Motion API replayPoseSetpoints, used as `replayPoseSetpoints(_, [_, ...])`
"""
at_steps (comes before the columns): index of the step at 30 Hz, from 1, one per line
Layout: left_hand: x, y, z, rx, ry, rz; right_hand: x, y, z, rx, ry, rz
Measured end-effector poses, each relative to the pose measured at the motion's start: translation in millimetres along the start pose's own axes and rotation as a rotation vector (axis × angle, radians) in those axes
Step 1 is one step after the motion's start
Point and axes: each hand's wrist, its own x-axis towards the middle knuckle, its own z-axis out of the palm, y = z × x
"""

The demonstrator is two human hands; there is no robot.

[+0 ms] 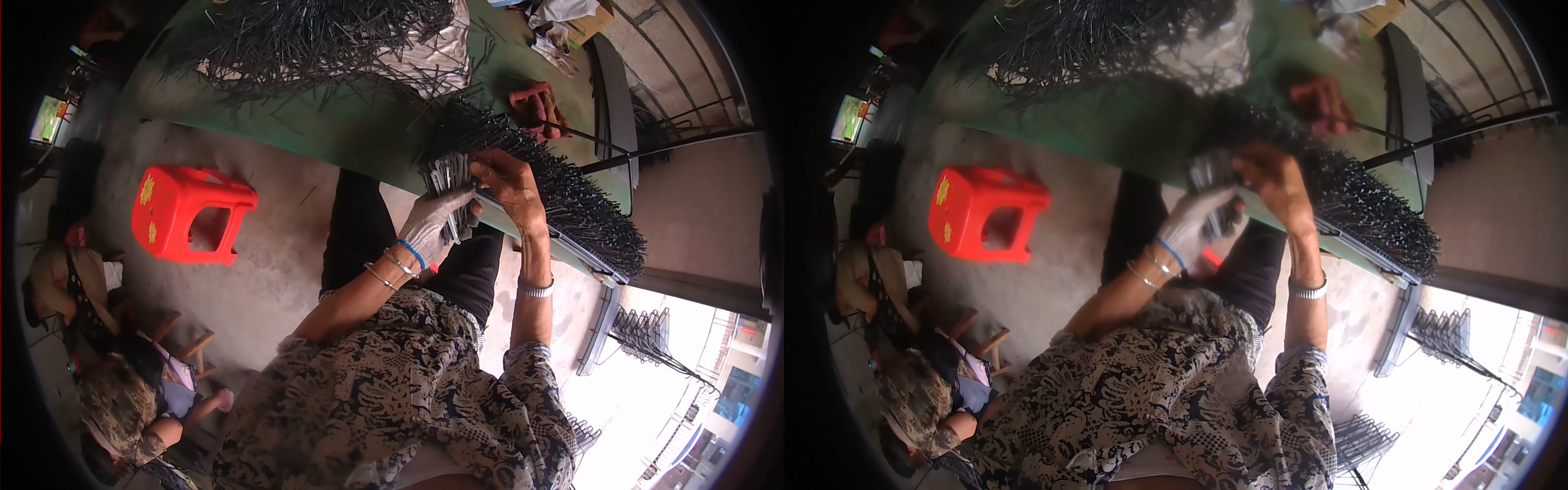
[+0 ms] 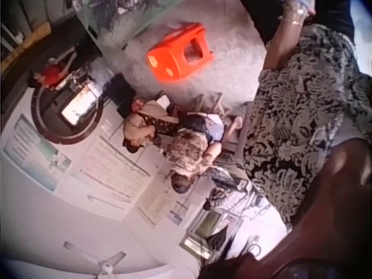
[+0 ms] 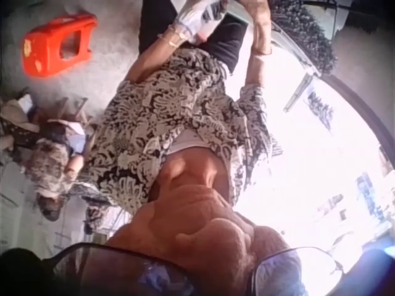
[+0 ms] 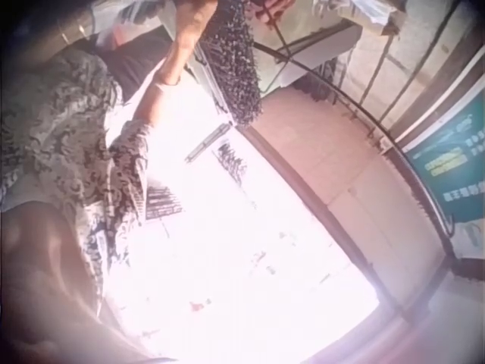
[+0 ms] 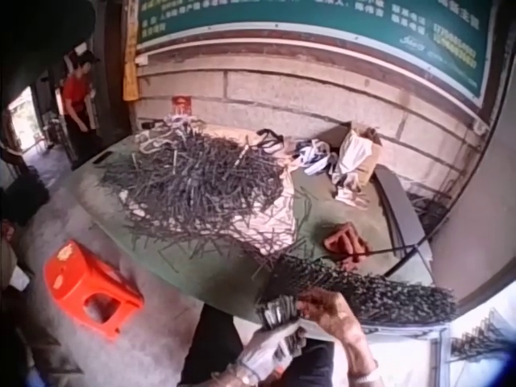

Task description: Attaching individual wire branch components onto a mesh base to assemble sections of an artificial tree.

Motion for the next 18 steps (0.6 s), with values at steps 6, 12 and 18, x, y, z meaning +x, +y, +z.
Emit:
replayPoseSetpoints(6, [7.1,-7.3,-3.0,0.003,-0.047,-0.008,-10.5,-7.8,-6.7,0.293,-0.103,0.203])
replayPoseSetpoints(12, [2.0,-0.9,2.3,0.057,0.012,0.019,-10.8,-12.7,-9.2,0.197,-0.068,0.148])
replayPoseSetpoints(18, [3.9,-3.3,7.8,0.112,0.042,0.027,-7.5,-3.6,-11.7,0.107,-0.103,0.086])
